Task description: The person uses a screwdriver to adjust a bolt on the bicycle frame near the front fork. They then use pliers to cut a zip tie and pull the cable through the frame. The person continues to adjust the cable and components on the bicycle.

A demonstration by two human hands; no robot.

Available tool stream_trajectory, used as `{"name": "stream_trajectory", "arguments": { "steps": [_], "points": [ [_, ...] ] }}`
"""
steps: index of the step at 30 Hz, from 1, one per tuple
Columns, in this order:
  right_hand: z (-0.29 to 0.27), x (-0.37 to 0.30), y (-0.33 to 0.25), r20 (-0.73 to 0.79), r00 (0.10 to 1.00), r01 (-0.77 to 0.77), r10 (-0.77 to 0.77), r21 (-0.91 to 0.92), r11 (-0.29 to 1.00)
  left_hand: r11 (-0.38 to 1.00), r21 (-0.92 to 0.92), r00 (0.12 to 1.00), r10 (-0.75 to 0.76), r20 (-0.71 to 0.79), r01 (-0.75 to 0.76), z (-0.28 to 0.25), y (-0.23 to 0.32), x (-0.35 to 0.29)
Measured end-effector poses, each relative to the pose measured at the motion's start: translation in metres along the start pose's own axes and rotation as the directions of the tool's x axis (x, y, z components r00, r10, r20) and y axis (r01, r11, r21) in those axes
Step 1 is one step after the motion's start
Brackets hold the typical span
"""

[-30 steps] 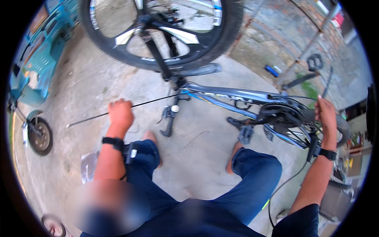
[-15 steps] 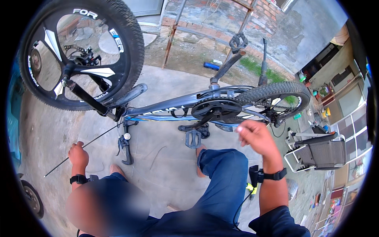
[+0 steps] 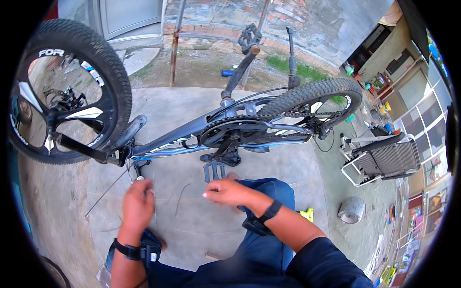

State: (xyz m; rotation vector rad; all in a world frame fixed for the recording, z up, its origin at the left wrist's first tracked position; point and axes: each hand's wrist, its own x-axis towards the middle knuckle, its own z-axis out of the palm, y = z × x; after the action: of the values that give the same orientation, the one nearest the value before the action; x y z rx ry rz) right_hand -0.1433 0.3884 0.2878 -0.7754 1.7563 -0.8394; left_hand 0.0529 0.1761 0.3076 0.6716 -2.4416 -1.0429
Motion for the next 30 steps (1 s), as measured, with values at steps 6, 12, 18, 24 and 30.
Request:
{"name": "stream_trajectory", "arguments": {
  "steps": [6, 12, 18, 24, 30],
  "points": [
    [0.022, 0.020, 0.028, 0.082, 0.997, 0.021, -0.013, -0.094, 0.995, 0.990, 0.007, 0.846, 0.118, 0.520, -0.142, 0.061, 0.000, -0.031],
    [0.024, 0.023, 0.046, -0.032, 0.971, 0.209, -0.238, -0.373, 0.904, 0.961, -0.009, 0.802, 0.237, 0.548, -0.278, 0.087, 0.017, -0.018],
    [0.016, 0.024, 0.041, -0.015, 0.990, 0.122, -0.137, -0.364, 0.923, 0.965, 0.030, 0.793, 0.195, 0.577, -0.259, 0.097, 0.015, -0.011],
    [0.024, 0.031, 0.053, -0.005, 0.979, 0.184, -0.205, -0.415, 0.891, 0.962, 0.059, 0.770, 0.175, 0.614, -0.266, 0.104, 0.010, -0.009],
    [0.022, 0.029, 0.045, -0.006, 0.986, 0.154, -0.169, -0.385, 0.910, 0.969, 0.055, 0.768, 0.155, 0.621, -0.240, 0.106, 0.008, -0.008]
  ]
}}
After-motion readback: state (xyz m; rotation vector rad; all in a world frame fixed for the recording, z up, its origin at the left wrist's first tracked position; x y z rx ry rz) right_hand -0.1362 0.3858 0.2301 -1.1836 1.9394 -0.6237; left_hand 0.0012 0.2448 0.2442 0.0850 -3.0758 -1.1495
